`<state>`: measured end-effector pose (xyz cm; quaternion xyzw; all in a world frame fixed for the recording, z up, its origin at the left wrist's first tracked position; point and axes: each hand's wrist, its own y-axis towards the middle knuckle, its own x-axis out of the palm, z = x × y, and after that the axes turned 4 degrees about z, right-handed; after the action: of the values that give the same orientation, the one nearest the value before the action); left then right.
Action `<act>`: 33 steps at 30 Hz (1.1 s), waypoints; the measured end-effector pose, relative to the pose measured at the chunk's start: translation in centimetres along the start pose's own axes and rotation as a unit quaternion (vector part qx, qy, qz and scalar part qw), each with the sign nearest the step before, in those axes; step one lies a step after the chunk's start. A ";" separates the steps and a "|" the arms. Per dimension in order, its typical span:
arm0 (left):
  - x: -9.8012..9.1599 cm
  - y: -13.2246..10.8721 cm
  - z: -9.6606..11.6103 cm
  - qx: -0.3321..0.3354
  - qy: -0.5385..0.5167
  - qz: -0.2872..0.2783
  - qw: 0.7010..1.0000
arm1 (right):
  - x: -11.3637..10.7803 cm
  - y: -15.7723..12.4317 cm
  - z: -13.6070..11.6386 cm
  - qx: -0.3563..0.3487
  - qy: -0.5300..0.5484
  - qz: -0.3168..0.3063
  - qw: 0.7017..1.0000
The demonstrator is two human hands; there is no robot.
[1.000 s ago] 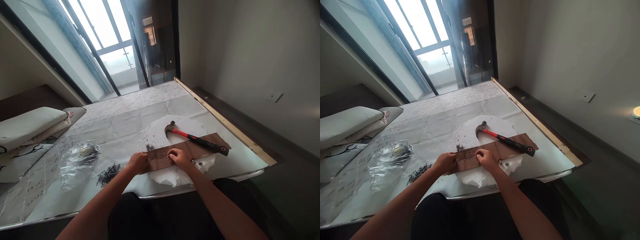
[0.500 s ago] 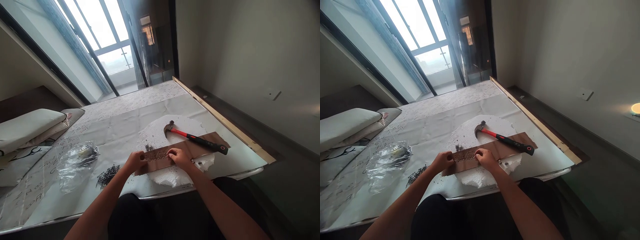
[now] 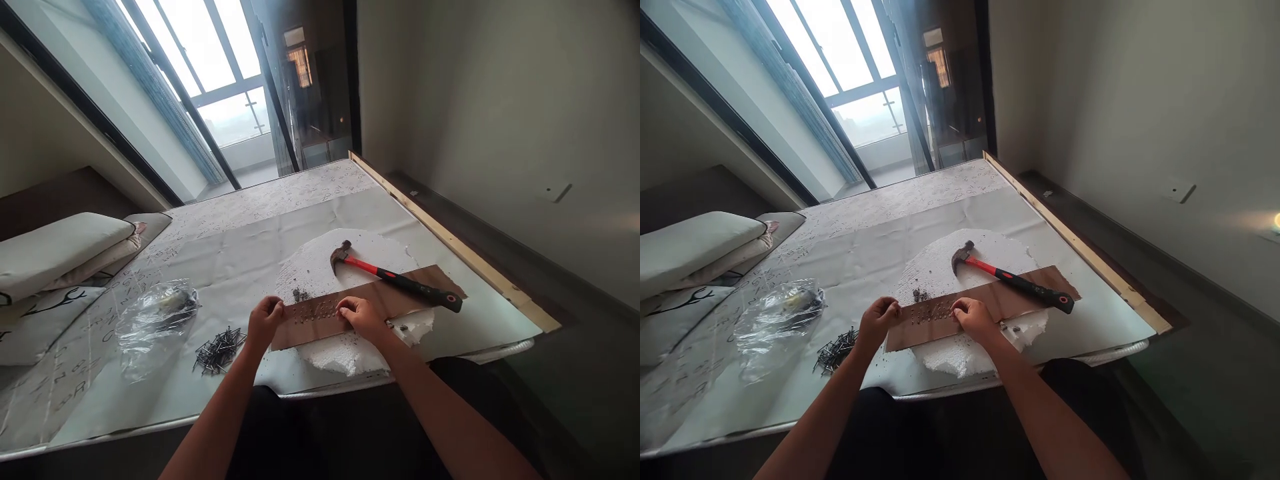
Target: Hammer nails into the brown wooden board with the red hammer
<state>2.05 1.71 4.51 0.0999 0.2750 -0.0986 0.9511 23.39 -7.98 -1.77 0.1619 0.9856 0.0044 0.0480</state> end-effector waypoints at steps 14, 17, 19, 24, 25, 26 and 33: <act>2.0 -2.5 -0.1 0.195 0.494 -0.157 0.832 | 0.6 -2.3 -2.3 -0.156 -0.117 0.074 0.978; 1.9 -2.1 0.5 0.214 0.515 -0.189 0.808 | 0.5 -2.1 -1.9 -0.153 -0.123 0.080 0.977; 2.0 -1.8 0.9 0.227 0.526 -0.210 0.792 | 0.5 -2.0 -1.6 -0.149 -0.127 0.084 0.977; 2.4 -1.1 1.7 0.255 0.535 -0.248 0.766 | 0.4 -1.6 -1.1 -0.136 -0.126 0.091 0.978; 2.5 -1.0 1.8 0.258 0.536 -0.250 0.764 | 0.3 -1.5 -1.0 -0.131 -0.123 0.094 0.979; 2.6 -0.9 1.8 0.259 0.537 -0.251 0.762 | 0.3 -1.4 -0.9 -0.126 -0.121 0.096 0.980; 2.1 0.1 2.0 0.240 0.526 -0.289 0.763 | 0.2 -0.9 -0.5 -0.108 -0.118 0.100 0.982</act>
<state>4.88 1.05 5.05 0.2766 0.7150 -0.3638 0.5290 22.91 -8.74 -1.30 0.2530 0.9456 0.0961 0.1804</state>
